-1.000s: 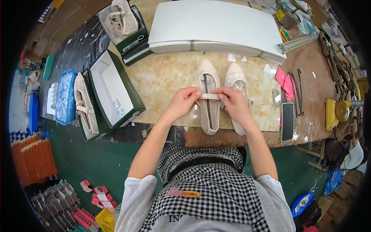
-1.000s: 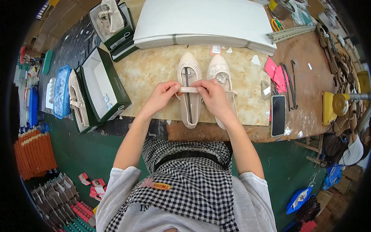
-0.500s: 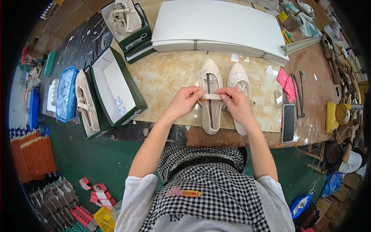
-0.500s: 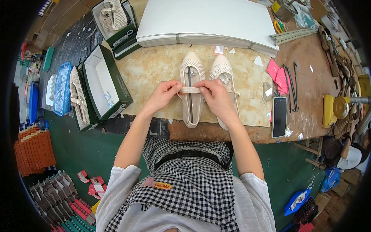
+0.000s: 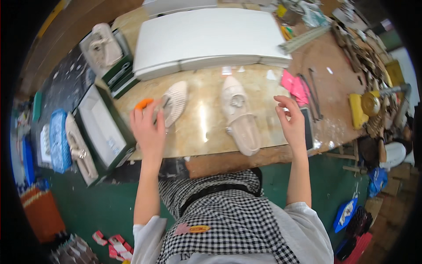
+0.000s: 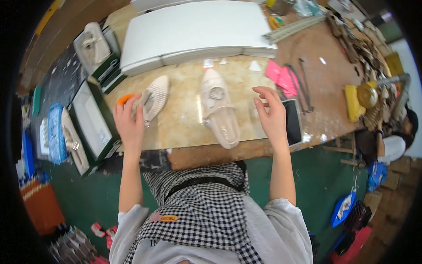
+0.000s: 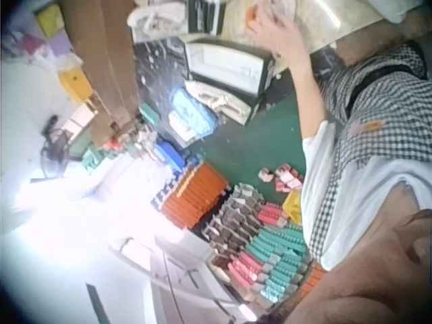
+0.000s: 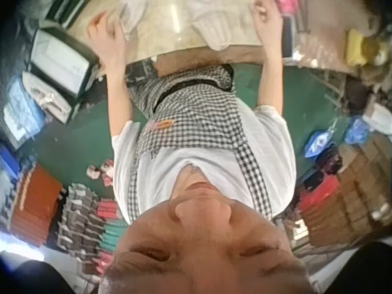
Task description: The person inserts metal shanks into white mesh shoes and secures the straps. They then place the shoes into a green box. Later, the person retrieves a bundle of metal shanks from a sack and uses a heat gun to apply heat to the soles of beige shoes.
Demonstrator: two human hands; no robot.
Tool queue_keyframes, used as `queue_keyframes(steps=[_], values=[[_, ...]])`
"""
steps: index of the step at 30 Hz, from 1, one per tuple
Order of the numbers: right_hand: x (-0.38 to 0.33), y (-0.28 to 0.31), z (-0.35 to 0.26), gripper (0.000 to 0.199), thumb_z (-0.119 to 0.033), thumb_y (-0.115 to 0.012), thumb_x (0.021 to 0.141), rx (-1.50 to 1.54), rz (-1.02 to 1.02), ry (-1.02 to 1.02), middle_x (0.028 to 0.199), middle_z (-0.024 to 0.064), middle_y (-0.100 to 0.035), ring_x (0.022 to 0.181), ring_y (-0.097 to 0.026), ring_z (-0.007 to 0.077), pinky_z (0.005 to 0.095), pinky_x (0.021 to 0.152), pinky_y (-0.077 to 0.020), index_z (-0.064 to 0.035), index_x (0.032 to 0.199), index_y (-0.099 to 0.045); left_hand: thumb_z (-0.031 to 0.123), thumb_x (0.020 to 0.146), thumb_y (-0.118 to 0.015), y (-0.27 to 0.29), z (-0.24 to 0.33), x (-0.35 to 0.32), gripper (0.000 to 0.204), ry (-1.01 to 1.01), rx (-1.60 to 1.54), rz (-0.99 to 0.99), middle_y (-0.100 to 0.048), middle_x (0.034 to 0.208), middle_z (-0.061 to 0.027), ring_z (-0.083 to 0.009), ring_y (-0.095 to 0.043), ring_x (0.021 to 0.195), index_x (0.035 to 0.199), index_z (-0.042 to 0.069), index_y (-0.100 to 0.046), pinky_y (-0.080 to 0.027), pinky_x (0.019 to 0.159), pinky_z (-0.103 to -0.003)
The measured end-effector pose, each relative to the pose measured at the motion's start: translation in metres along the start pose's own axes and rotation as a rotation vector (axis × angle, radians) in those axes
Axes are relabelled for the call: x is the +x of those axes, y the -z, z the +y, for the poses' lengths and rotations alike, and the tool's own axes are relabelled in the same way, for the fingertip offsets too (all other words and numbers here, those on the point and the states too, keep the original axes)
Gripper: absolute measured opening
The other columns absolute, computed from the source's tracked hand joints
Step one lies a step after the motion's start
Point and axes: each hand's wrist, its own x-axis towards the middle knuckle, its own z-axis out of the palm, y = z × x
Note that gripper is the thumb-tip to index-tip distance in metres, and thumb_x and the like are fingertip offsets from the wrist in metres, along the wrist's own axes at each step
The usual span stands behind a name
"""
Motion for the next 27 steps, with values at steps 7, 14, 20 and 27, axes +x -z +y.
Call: queue_keyframes(steps=[7, 14, 20, 27], values=[[0.019, 0.107, 0.111, 0.024, -0.013, -0.060, 0.088, -0.533, 0.359, -0.045, 0.099, 0.0139, -0.067, 0.083, -0.065, 0.0281, 0.0362, 0.073, -0.0513, -0.0046, 0.110, -0.065, 0.023, 0.082, -0.067, -0.039, 0.123, -0.017, 0.059, 0.349, -0.382, -0.922, -0.066, 0.077, -0.0197, -0.0313, -0.064, 0.065, 0.133, -0.002, -0.050, -0.050, 0.066, -0.037], [0.039, 0.102, 0.166, 0.022, -0.025, -0.066, 0.082, -0.943, 0.290, -0.078, 0.088, 0.0149, -0.064, 0.083, -0.065, 0.0337, 0.0438, 0.073, -0.0527, -0.0077, 0.097, -0.066, 0.027, 0.087, -0.055, -0.092, 0.091, -0.051, 0.062, 0.411, -1.056, -0.739, -0.068, 0.097, -0.0216, -0.0276, -0.068, 0.081, 0.136, -0.006, -0.041, -0.056, 0.067, -0.037], [0.054, 0.106, 0.184, 0.018, -0.020, -0.061, 0.083, -1.127, 0.179, -0.115, 0.083, 0.0150, -0.066, 0.074, -0.066, 0.0349, 0.0452, 0.066, -0.0537, -0.0095, 0.097, -0.068, 0.027, 0.091, -0.048, -0.032, 0.110, -0.051, 0.057, 1.423, -2.217, -1.118, -0.059, 0.120, -0.0247, -0.0293, -0.066, 0.086, 0.138, -0.003, -0.038, -0.059, 0.067, -0.038], [0.043, 0.106, 0.096, 0.024, -0.016, -0.061, 0.086, -0.552, 0.334, -0.097, 0.071, 0.0135, -0.067, 0.062, -0.064, 0.0269, 0.0365, 0.060, -0.0510, -0.0071, 0.107, -0.067, 0.056, 0.094, -0.036, -0.029, 0.089, -0.045, 0.073, 1.345, -2.029, -0.874, -0.056, 0.125, -0.0242, -0.0309, -0.065, 0.095, 0.137, -0.003, -0.039, -0.057, 0.076, -0.041]])
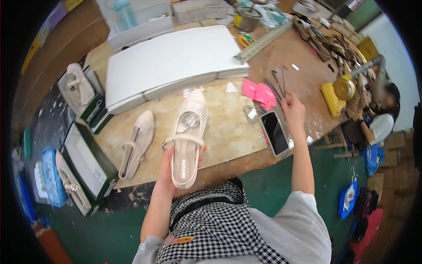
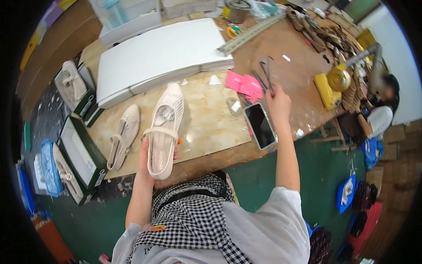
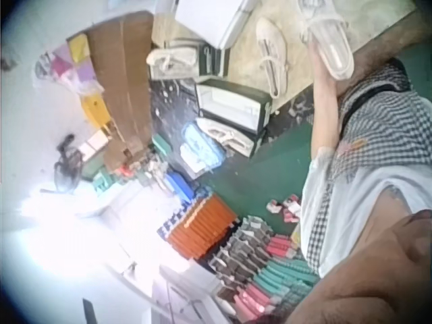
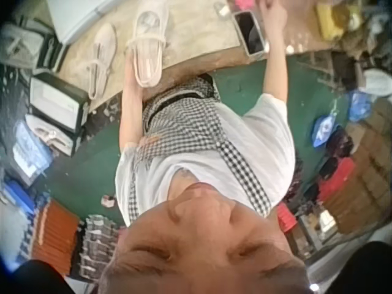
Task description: The person inserts metal shanks into white mesh shoes and secures the straps. They then place the shoes into a green box. Later, the person retrieves a bundle of metal shanks from a sack and uses a heat gun to apply heat to the soles of beige shoes.
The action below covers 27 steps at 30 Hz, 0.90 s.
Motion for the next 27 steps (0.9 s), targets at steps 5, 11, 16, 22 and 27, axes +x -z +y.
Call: queue_keyframes(steps=[5, 11, 16, 22, 27], values=[[-0.056, 0.028, -0.079, 0.043, -0.013, -0.059, 0.091, 0.797, -0.647, -0.094, 0.082, 0.0091, -0.070, 0.073, -0.066, 0.0188, 0.0326, 0.067, -0.0508, -0.0003, 0.131, -0.052, 0.081, 0.084, -0.021, -0.019, 0.019, 0.000, 0.100, -0.299, 0.069, 0.222, -0.058, 0.124, -0.0175, -0.0288, -0.065, 0.093, 0.137, -0.001, -0.042, -0.056, 0.078, -0.039], [-0.098, 0.076, -0.141, 0.041, -0.015, -0.066, 0.088, 1.365, -0.760, 0.093, 0.098, 0.0179, -0.069, 0.099, -0.067, 0.0284, 0.0343, 0.085, -0.0521, 0.0103, 0.118, -0.057, 0.078, 0.087, -0.014, -0.003, 0.038, -0.006, 0.095, -0.406, 0.076, 0.159, -0.055, 0.128, -0.0153, -0.0298, -0.061, 0.106, 0.139, 0.003, -0.040, -0.053, 0.087, -0.043], [-0.106, 0.063, -0.160, 0.010, 0.000, -0.058, 0.088, 0.612, -0.480, 0.087, 0.084, 0.0158, -0.068, 0.074, -0.066, 0.0167, 0.0307, 0.069, -0.0507, 0.0056, 0.090, -0.066, 0.061, 0.094, -0.018, -0.010, 0.039, -0.008, 0.077, -0.356, 0.004, 0.103, -0.053, 0.130, -0.0174, -0.0335, -0.060, 0.105, 0.139, 0.002, -0.040, -0.052, 0.089, -0.049], [-0.111, -0.034, -0.133, 0.012, -0.004, -0.061, 0.088, 0.518, -0.291, 0.399, 0.065, 0.0115, -0.060, 0.056, -0.058, 0.0188, 0.0275, 0.057, -0.0452, 0.0001, 0.098, -0.067, 0.056, 0.094, -0.020, -0.006, 0.039, -0.002, 0.072, -0.378, -0.003, 0.093, -0.059, 0.118, -0.0176, -0.0330, -0.063, 0.098, 0.133, 0.001, -0.045, -0.052, 0.083, -0.048], [-0.136, 0.036, -0.208, 0.034, -0.009, -0.064, 0.086, 0.544, -0.767, 0.296, 0.057, 0.0105, -0.054, 0.046, -0.051, 0.0206, 0.0297, 0.050, -0.0426, -0.0075, 0.120, -0.061, 0.065, 0.094, -0.018, 0.024, 0.038, 0.009, 0.079, -0.594, 0.013, 0.293, -0.061, 0.115, -0.0151, -0.0303, -0.063, 0.095, 0.131, 0.002, -0.047, -0.052, 0.084, -0.045]])
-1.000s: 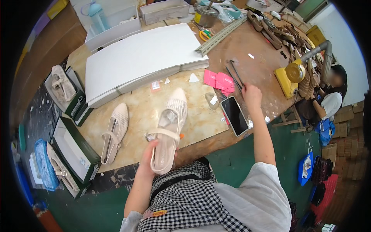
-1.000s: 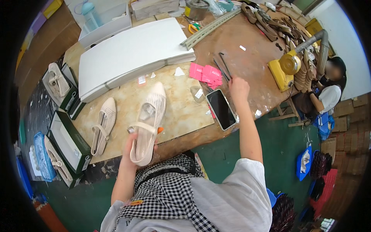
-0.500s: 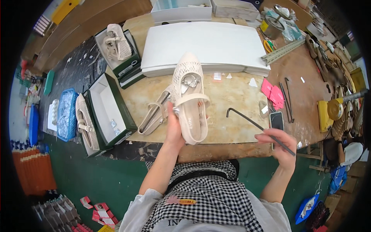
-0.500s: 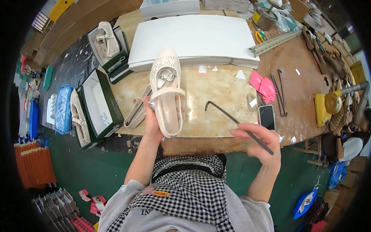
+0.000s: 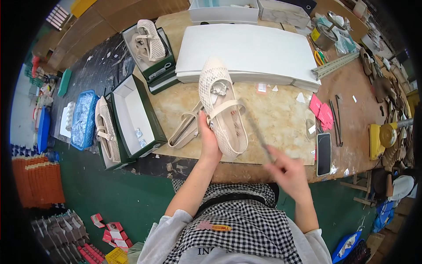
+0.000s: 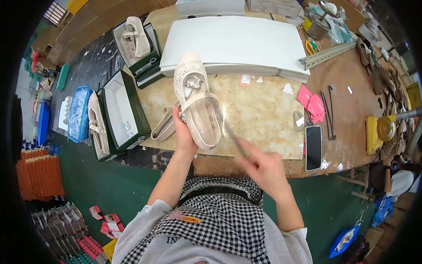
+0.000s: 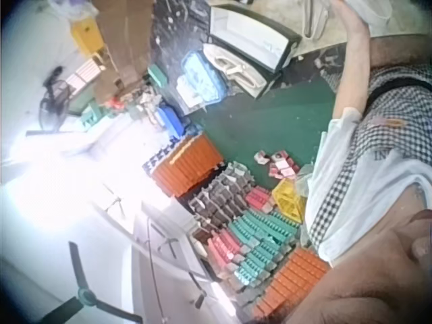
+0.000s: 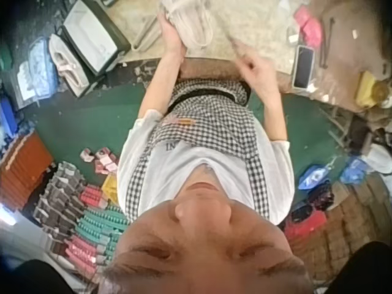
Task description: The person inserts metal shanks into white mesh shoes and secures the straps. They then place the shoes into a green box. Later, the person retrieves a bundle of metal shanks from a sack and uses a heat gun to apply heat to the soles of beige shoes.
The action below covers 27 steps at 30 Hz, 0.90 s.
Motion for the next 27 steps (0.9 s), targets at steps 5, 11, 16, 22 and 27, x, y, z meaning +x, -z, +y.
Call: queue_keyframes(steps=[5, 11, 16, 22, 27], values=[[0.009, -0.015, -0.009, 0.044, -0.010, -0.062, 0.087, 0.069, -0.108, 0.041, 0.053, 0.0123, -0.052, 0.041, -0.049, 0.0162, 0.0286, 0.048, -0.0424, -0.0100, 0.130, -0.056, 0.071, 0.093, -0.016, -0.016, 0.002, -0.012, 0.085, -0.171, 0.112, 0.103, -0.057, 0.124, -0.0108, -0.0235, -0.057, 0.108, 0.136, 0.004, -0.043, -0.045, 0.095, -0.037], [0.029, -0.017, -0.021, 0.039, -0.008, -0.058, 0.089, 0.358, -0.061, -0.012, 0.047, 0.0065, -0.044, 0.040, -0.039, 0.0108, 0.0286, 0.044, -0.0336, -0.0008, 0.127, -0.056, 0.071, 0.093, -0.016, -0.017, 0.002, -0.023, 0.086, -0.162, 0.238, -0.014, -0.053, 0.130, -0.0118, -0.0224, -0.053, 0.116, 0.139, 0.003, -0.040, -0.041, 0.099, -0.034], [0.031, -0.015, -0.026, 0.035, -0.009, -0.058, 0.089, 0.336, -0.038, -0.014, 0.046, 0.0048, -0.038, 0.041, -0.032, 0.0090, 0.0291, 0.043, -0.0271, -0.0004, 0.124, -0.057, 0.066, 0.095, -0.013, -0.008, 0.000, -0.021, 0.080, -0.179, 0.249, -0.043, -0.058, 0.121, -0.0120, -0.0210, -0.058, 0.106, 0.135, 0.003, -0.042, -0.047, 0.091, -0.035], [0.043, -0.019, -0.030, 0.032, -0.011, -0.060, 0.089, 0.199, 0.031, 0.031, 0.046, 0.0096, -0.045, 0.037, -0.041, 0.0163, 0.0317, 0.041, -0.0305, -0.0006, 0.119, -0.060, 0.062, 0.097, -0.015, -0.008, -0.017, -0.031, 0.074, -0.285, 0.415, -0.021, -0.060, 0.115, -0.0133, -0.0204, -0.064, 0.094, 0.134, 0.002, -0.039, -0.054, 0.079, -0.034], [0.049, -0.037, -0.019, 0.030, -0.012, -0.061, 0.088, 0.127, 0.233, 0.160, 0.048, 0.0130, -0.048, 0.038, -0.047, 0.0212, 0.0330, 0.042, -0.0347, -0.0014, 0.117, -0.062, 0.063, 0.097, -0.015, -0.011, -0.022, -0.036, 0.075, -0.288, 0.447, -0.140, -0.061, 0.111, -0.0137, -0.0203, -0.065, 0.089, 0.133, 0.001, -0.039, -0.056, 0.073, -0.034]])
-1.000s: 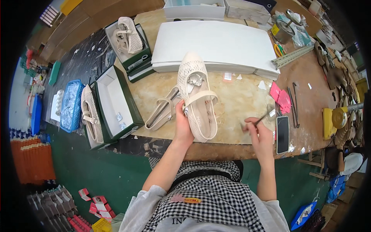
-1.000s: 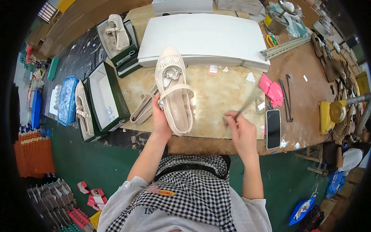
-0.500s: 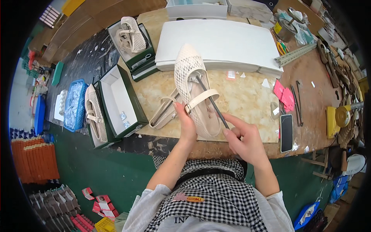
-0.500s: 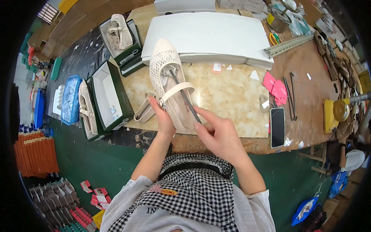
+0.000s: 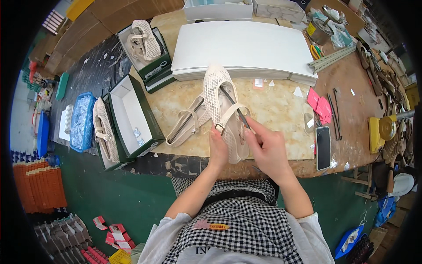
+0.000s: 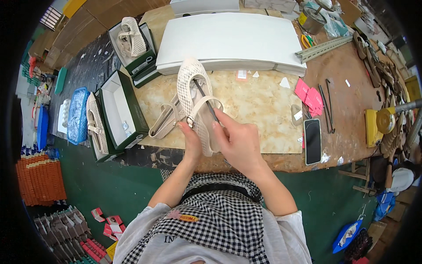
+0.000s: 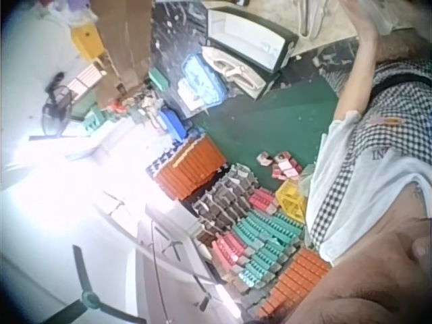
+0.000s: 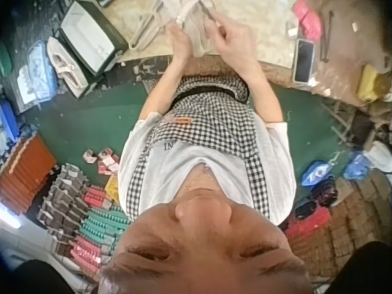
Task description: The person inserts metal shanks into white mesh shoes and secures the straps. They then place the shoes into a green box. Later, the person retrieves a bundle of metal shanks from a sack and uses a heat gun to apply heat to the soles of beige shoes.
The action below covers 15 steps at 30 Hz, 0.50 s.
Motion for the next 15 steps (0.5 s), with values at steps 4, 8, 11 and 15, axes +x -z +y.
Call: queue_keyframes(steps=[4, 8, 11, 15], values=[[-0.003, 0.005, 0.000, 0.031, -0.011, -0.061, 0.088, 0.026, -0.136, -0.057, 0.048, 0.0129, -0.046, 0.038, -0.043, 0.0190, 0.0319, 0.042, -0.0331, -0.0015, 0.118, -0.062, 0.066, 0.095, -0.015, 0.012, -0.012, 0.007, 0.079, 0.155, -0.186, 0.056, -0.062, 0.109, -0.0130, -0.0195, -0.065, 0.088, 0.133, 0.002, -0.041, -0.056, 0.075, -0.033], [-0.005, 0.021, -0.007, 0.032, -0.007, -0.057, 0.091, 0.079, -0.200, -0.151, 0.049, 0.0008, -0.037, 0.043, -0.031, 0.0071, 0.0266, 0.043, -0.0256, -0.0036, 0.123, -0.061, 0.068, 0.094, -0.013, 0.009, -0.002, 0.010, 0.082, 0.151, -0.204, 0.048, -0.061, 0.111, -0.0128, -0.0198, -0.064, 0.089, 0.133, 0.002, -0.041, -0.055, 0.076, -0.033], [-0.004, 0.021, -0.005, 0.032, -0.008, -0.058, 0.090, 0.118, -0.177, -0.166, 0.048, 0.0058, -0.041, 0.041, -0.035, 0.0102, 0.0284, 0.043, -0.0291, -0.0015, 0.120, -0.061, 0.069, 0.093, -0.016, 0.010, -0.008, 0.009, 0.083, 0.086, -0.158, 0.015, -0.060, 0.115, -0.0130, -0.0192, -0.064, 0.092, 0.135, 0.002, -0.038, -0.055, 0.075, -0.033], [0.002, 0.014, -0.010, 0.030, -0.010, -0.060, 0.088, 0.068, -0.070, -0.097, 0.049, 0.0111, -0.049, 0.039, -0.045, 0.0158, 0.0298, 0.043, -0.0347, 0.0014, 0.116, -0.062, 0.073, 0.090, -0.023, -0.001, -0.004, 0.001, 0.088, -0.001, -0.016, 0.021, -0.058, 0.119, -0.0131, -0.0186, -0.062, 0.096, 0.139, 0.001, -0.034, -0.054, 0.075, -0.032]])
